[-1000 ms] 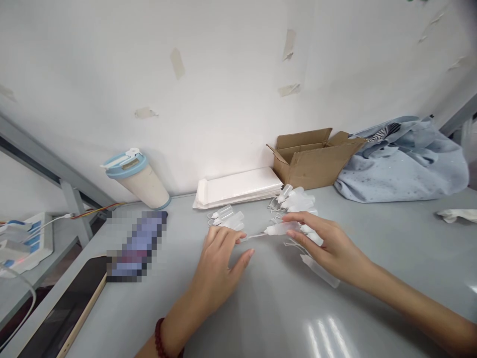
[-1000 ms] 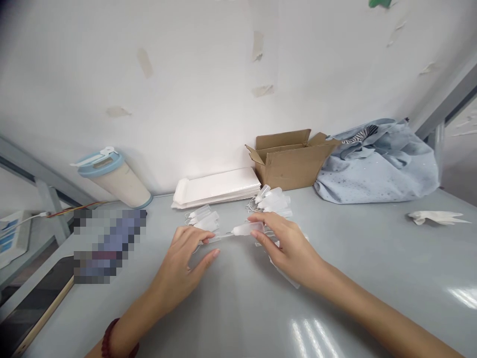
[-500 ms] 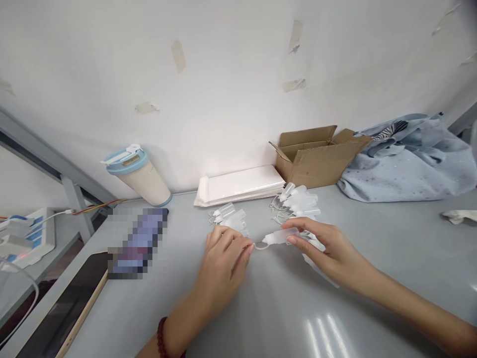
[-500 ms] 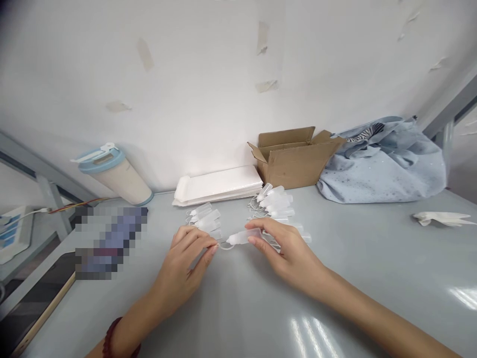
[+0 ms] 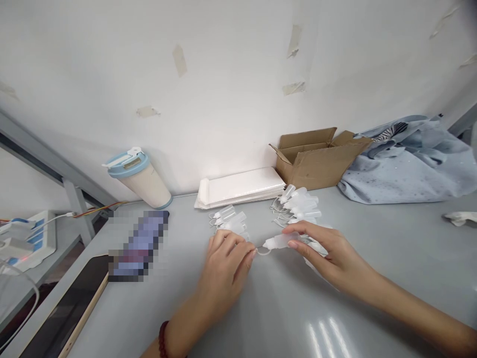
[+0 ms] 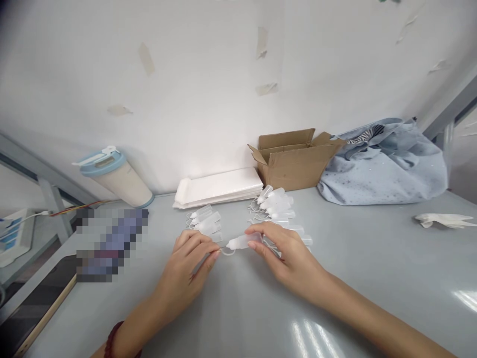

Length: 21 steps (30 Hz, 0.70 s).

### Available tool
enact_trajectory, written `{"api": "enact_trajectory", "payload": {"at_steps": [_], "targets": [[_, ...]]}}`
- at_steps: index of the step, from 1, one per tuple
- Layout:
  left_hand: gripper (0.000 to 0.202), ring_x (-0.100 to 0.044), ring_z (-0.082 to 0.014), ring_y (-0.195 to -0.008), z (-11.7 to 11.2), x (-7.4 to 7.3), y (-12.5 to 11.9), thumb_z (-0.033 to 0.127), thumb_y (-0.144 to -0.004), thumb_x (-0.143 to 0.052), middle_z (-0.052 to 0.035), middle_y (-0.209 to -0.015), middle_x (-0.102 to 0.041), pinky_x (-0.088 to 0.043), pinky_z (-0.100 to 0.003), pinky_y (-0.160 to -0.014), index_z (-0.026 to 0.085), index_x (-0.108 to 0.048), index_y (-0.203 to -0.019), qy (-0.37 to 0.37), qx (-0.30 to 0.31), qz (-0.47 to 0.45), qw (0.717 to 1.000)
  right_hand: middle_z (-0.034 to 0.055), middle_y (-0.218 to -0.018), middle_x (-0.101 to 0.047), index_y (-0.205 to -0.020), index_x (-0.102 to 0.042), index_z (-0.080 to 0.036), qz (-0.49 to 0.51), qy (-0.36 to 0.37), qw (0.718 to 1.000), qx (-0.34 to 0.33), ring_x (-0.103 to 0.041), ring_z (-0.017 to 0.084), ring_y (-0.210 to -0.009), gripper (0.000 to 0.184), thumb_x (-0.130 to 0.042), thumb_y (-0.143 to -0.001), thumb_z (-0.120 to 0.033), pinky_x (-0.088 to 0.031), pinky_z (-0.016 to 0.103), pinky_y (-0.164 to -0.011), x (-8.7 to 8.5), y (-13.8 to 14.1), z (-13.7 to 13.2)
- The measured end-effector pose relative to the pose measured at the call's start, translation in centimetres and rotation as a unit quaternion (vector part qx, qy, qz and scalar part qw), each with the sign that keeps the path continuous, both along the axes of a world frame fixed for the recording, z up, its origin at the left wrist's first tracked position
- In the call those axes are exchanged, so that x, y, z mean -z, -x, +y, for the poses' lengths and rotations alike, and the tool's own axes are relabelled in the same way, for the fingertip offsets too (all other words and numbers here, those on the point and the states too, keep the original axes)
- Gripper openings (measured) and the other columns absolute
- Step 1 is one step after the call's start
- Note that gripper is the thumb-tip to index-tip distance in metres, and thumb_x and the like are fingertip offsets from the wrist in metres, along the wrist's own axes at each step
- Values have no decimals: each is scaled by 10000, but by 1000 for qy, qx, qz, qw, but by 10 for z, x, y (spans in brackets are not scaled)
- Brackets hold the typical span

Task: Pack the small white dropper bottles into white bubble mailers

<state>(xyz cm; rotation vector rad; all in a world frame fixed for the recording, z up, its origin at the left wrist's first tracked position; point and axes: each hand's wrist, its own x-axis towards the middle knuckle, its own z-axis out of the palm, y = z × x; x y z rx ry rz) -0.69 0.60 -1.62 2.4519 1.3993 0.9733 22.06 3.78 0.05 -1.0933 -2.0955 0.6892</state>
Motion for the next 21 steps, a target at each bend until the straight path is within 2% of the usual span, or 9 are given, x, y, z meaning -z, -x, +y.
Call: {"api": "enact_trajectory", "payload": {"at_steps": [2, 7, 18, 21], "targets": [[162, -471, -194, -822, 0, 0, 0, 125, -927, -469, -36, -809, -607, -387, -350, -737, 195, -606, -876, 2, 0, -3, 1000, 33, -924, -680, -1041, -618, -234, 0, 7, 1000, -1, -635, 168, -793, 210, -465, -933, -329, -493, 234, -537, 0, 0, 0], [164, -468, -193, -819, -1, 1, 0, 108, -921, -478, -27, -802, -609, -378, -347, -742, 200, -603, -867, -2, -4, -20, 1000, 28, -932, -677, -1042, -607, -229, 0, -10, 1000, -6, -630, 162, -826, 187, -478, -932, -306, -505, 255, -636, 1, 0, -1], [166, -452, -184, -796, -1, 0, -1, 84, -912, -487, -20, -778, -595, -363, -336, -723, 195, -594, -850, -7, 8, -47, 999, -4, -804, -645, -1037, -597, -222, -9, -45, 999, -18, -583, 124, -683, 154, -483, -938, -249, -472, 238, -617, 1, -1, -1], [165, -445, -180, -795, -2, 0, -2, 71, -909, -483, -21, -784, -589, -363, -333, -722, 190, -588, -864, -9, 21, -55, 998, 9, -837, -655, -1039, -589, -216, -4, -53, 998, -38, -598, 127, -696, 150, -475, -942, -224, -471, 238, -602, 1, -1, -1]]}}
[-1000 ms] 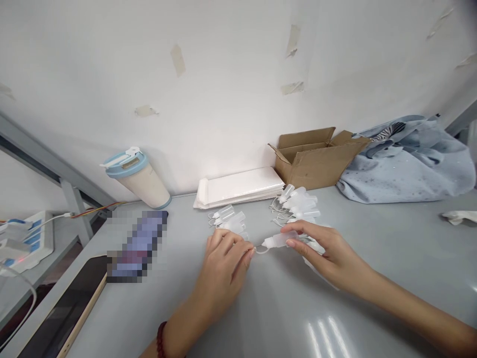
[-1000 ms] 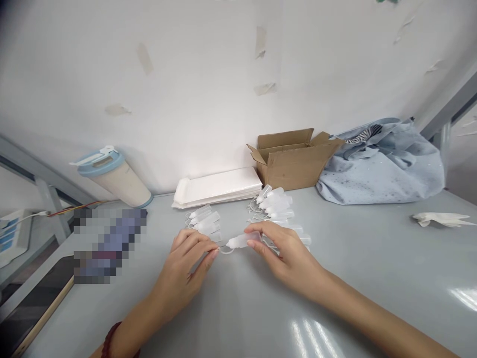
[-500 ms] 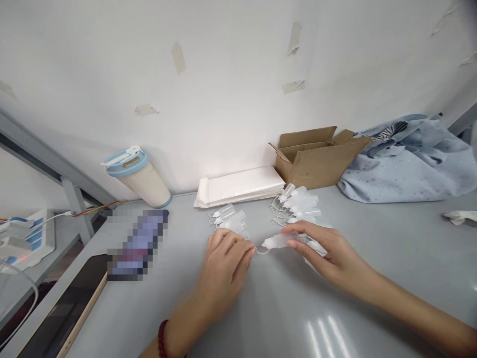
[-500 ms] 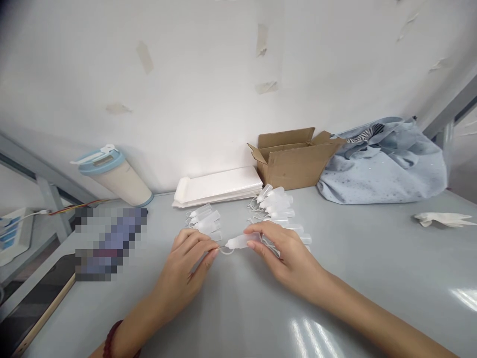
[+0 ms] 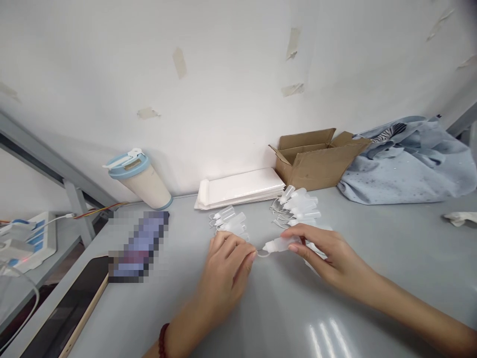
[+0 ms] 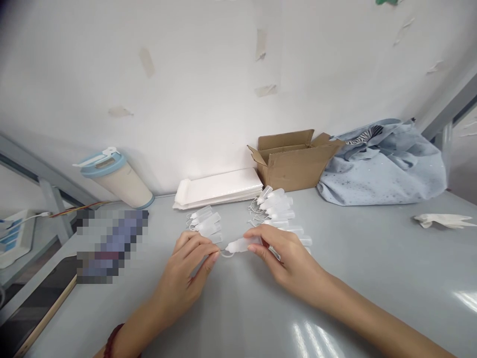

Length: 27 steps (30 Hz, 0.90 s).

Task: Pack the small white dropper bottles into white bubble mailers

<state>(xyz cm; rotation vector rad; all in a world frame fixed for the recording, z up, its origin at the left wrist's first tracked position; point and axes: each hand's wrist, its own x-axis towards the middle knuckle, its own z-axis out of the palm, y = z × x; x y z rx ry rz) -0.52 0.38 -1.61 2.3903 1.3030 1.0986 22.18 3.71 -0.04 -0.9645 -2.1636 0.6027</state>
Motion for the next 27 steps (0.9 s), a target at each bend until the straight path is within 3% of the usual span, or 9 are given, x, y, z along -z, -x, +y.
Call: {"api": "enact_trajectory", "payload": {"at_steps": [6, 15, 21, 27], "targets": [[164, -437, -178, -783, 0, 0, -1, 70, -909, -478, -27, -786, -581, -357, -334, -714, 184, -581, -852, -3, 13, 8, 1000, 40, -969, -647, -1138, -525, -213, 3, -89, 994, -56, -615, 144, -877, 238, -467, -928, -119, -496, 256, -730, -2, -3, 1], [171, -447, -181, -773, -3, 1, -2, 56, -895, -481, -31, -774, -584, -366, -339, -708, 181, -586, -845, 2, 19, 5, 1000, 47, -944, -656, -1106, -541, -196, 17, -109, 992, -59, -618, 141, -868, 232, -467, -914, -88, -512, 243, -718, 0, 1, -2], [183, -464, -171, -754, -5, 2, -6, 33, -878, -497, -26, -763, -606, -386, -332, -704, 182, -602, -855, -8, 30, -40, 999, 28, -934, -679, -1068, -577, -216, 68, -84, 994, -15, -642, 132, -857, 227, -479, -907, -89, -518, 231, -722, 3, 4, -7], [202, -487, -164, -707, -9, -5, -10, -4, -840, -524, -36, -741, -619, -432, -305, -658, 170, -617, -882, -68, 36, -96, 992, -5, -889, -695, -974, -615, -241, 106, -40, 992, 60, -672, 127, -851, 158, -506, -908, -149, -536, 191, -683, 2, 12, -21]]}}
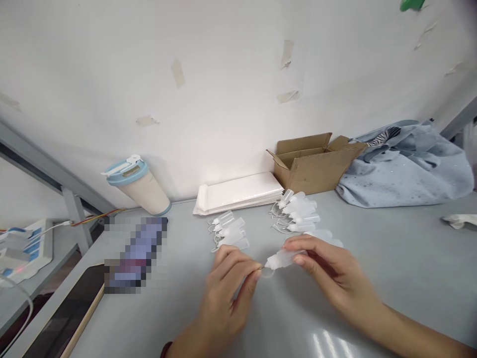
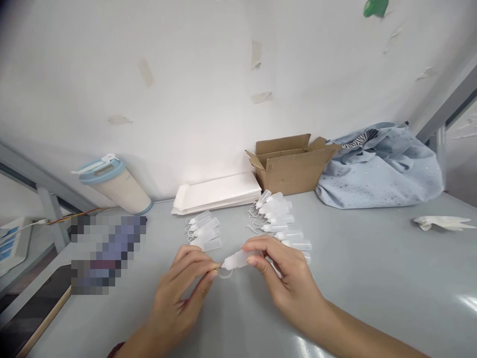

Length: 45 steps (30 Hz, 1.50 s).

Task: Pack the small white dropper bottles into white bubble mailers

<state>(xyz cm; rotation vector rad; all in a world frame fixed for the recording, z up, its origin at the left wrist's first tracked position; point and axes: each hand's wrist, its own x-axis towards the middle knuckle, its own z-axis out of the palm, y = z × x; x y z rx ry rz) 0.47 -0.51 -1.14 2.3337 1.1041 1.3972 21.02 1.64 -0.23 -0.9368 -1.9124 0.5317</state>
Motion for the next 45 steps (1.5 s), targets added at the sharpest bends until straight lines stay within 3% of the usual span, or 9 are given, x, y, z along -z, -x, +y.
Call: {"api": "enact_trajectory", "payload": {"at_steps": [5, 9, 13, 22, 30, 37, 45], "targets": [[230, -505, -172, -700, -1, -3, 3, -14, -829, -529, -45, -747, -622, -441, -327, -656, 169, -616, -937, -58, -18, 6, 998, 26, -935, -701, -1056, -587, -226, 7, -66, 998, 0, -673, 151, -899, 227, -521, -880, -99, -551, 224, -772, 5, 5, -12], [255, -515, -175, -707, 0, -1, 5, -39, -811, -528, -46, -753, -634, -432, -347, -677, 160, -609, -947, -72, -21, 42, 996, 59, -920, -679, -1091, -558, -212, -6, -103, 994, -28, -664, 176, -884, 271, -479, -882, -58, -559, 262, -735, 9, 4, -11], [265, -505, -177, -715, -1, 2, 4, -54, -803, -530, -49, -755, -634, -423, -348, -679, 153, -604, -950, -69, -16, 65, 995, 75, -918, -623, -1140, -510, -197, -13, -111, 992, -65, -639, 176, -845, 332, -452, -874, -6, -541, 268, -664, 12, 2, -7], [271, -510, -190, -753, 3, 4, 3, -6, -801, -583, -49, -796, -644, -423, -358, -709, 165, -576, -1011, -48, -53, 50, 996, 75, -945, -648, -1104, -544, -186, -18, -101, 992, -74, -629, 166, -916, 265, -487, -888, -43, -531, 264, -753, 6, 2, 3], [216, -504, -166, -703, 2, 1, 3, -5, -827, -537, -16, -743, -640, -420, -340, -697, 197, -581, -889, -14, -31, 22, 999, 30, -804, -655, -1052, -552, -206, -44, -32, 997, -57, -629, 146, -682, 167, -458, -924, -154, -507, 255, -588, 5, 0, 6], [162, -506, -177, -730, 0, -2, 3, 52, -851, -539, -22, -745, -640, -417, -341, -698, 200, -602, -871, 18, -26, 48, 998, 10, -743, -657, -947, -580, -211, -58, 26, 997, -54, -604, 133, -613, 162, -419, -947, -230, -461, 234, -546, 1, -1, 8], [150, -498, -176, -729, 2, 1, 3, 87, -874, -518, -18, -710, -622, -419, -327, -685, 187, -596, -795, 68, -8, 68, 995, -34, -589, -516, -869, -530, -207, -99, 134, 984, -66, -495, 126, -528, 231, -356, -977, -314, -392, 242, -517, 0, 0, 12]]}}
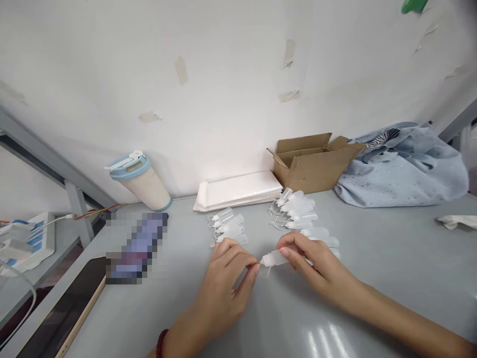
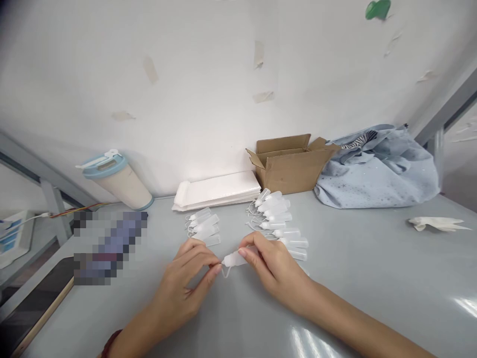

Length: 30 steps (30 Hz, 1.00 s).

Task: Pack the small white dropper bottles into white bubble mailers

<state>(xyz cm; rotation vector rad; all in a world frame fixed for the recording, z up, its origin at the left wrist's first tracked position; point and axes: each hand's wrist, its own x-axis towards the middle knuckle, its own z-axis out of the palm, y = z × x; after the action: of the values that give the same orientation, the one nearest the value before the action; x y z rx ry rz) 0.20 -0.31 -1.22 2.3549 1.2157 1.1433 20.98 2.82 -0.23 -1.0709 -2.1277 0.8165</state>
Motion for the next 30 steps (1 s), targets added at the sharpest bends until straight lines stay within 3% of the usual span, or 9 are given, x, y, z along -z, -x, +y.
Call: {"api": "enact_trajectory", "payload": {"at_steps": [7, 12, 16, 19, 22, 23, 27, 30], "targets": [[190, -496, -165, -703, 1, -6, 1, 81, -883, -493, -24, -682, -605, -443, -299, -652, 180, -596, -758, 18, 23, -21, 999, -25, -613, -526, -843, -496, -208, 13, -2, 1000, -15, -494, 124, -531, 240, -324, -988, -290, -391, 247, -503, 5, 5, 1], [189, -504, -165, -706, -1, -5, -2, 87, -887, -489, -23, -688, -614, -451, -296, -655, 184, -585, -756, 15, 25, -17, 999, -9, -658, -566, -861, -490, -213, 12, -44, 999, -12, -530, 133, -552, 219, -315, -981, -266, -409, 250, -502, 7, 6, -2], [159, -516, -169, -720, 7, -6, 5, 105, -885, -513, -22, -702, -629, -450, -301, -667, 186, -609, -787, 6, 5, 2, 1000, 10, -724, -614, -1013, -482, -202, -38, -44, 998, -23, -564, 146, -567, 154, -369, -968, -298, -440, 269, -524, 5, 3, -1], [138, -544, -176, -738, 21, -6, 26, 151, -883, -545, -23, -731, -664, -451, -320, -710, 190, -637, -788, -36, -65, -1, 997, 52, -895, -638, -1219, -374, -190, -86, -45, 995, -15, -599, 161, -636, 308, -418, -953, -339, -476, 295, -562, 4, -3, 3], [121, -574, -199, -819, 39, 0, 54, 231, -870, -579, -30, -803, -706, -459, -341, -761, 204, -684, -815, -42, -225, -17, 973, 56, -968, -623, -1265, -317, -215, -101, -62, 993, 16, -598, 156, -635, 345, -391, -962, -364, -471, 285, -527, 4, -10, 8], [130, -578, -208, -831, 44, 3, 61, 245, -865, -583, -36, -808, -707, -462, -349, -759, 204, -697, -818, -39, -245, -16, 969, 50, -961, -622, -1252, -329, -223, -106, -70, 992, 23, -593, 152, -618, 325, -383, -965, -364, -466, 281, -517, 3, -12, 9], [147, -588, -207, -834, 55, 14, 75, 270, -848, -603, -31, -800, -713, -476, -341, -767, 210, -737, -839, -18, -245, 2, 969, 28, -900, -632, -1189, -386, -230, -133, -135, 981, 38, -589, 154, -610, 248, -382, -964, -333, -462, 291, -548, 1, -17, 13], [225, -583, -208, -860, 54, 14, 71, 296, -869, -576, -34, -823, -707, -481, -337, -782, 209, -722, -1016, -12, -245, 8, 969, 23, -849, -640, -1139, -419, -217, -136, -178, 974, 43, -583, 152, -596, 203, -372, -966, -311, -441, 276, -538, -1, -19, 15]]}}
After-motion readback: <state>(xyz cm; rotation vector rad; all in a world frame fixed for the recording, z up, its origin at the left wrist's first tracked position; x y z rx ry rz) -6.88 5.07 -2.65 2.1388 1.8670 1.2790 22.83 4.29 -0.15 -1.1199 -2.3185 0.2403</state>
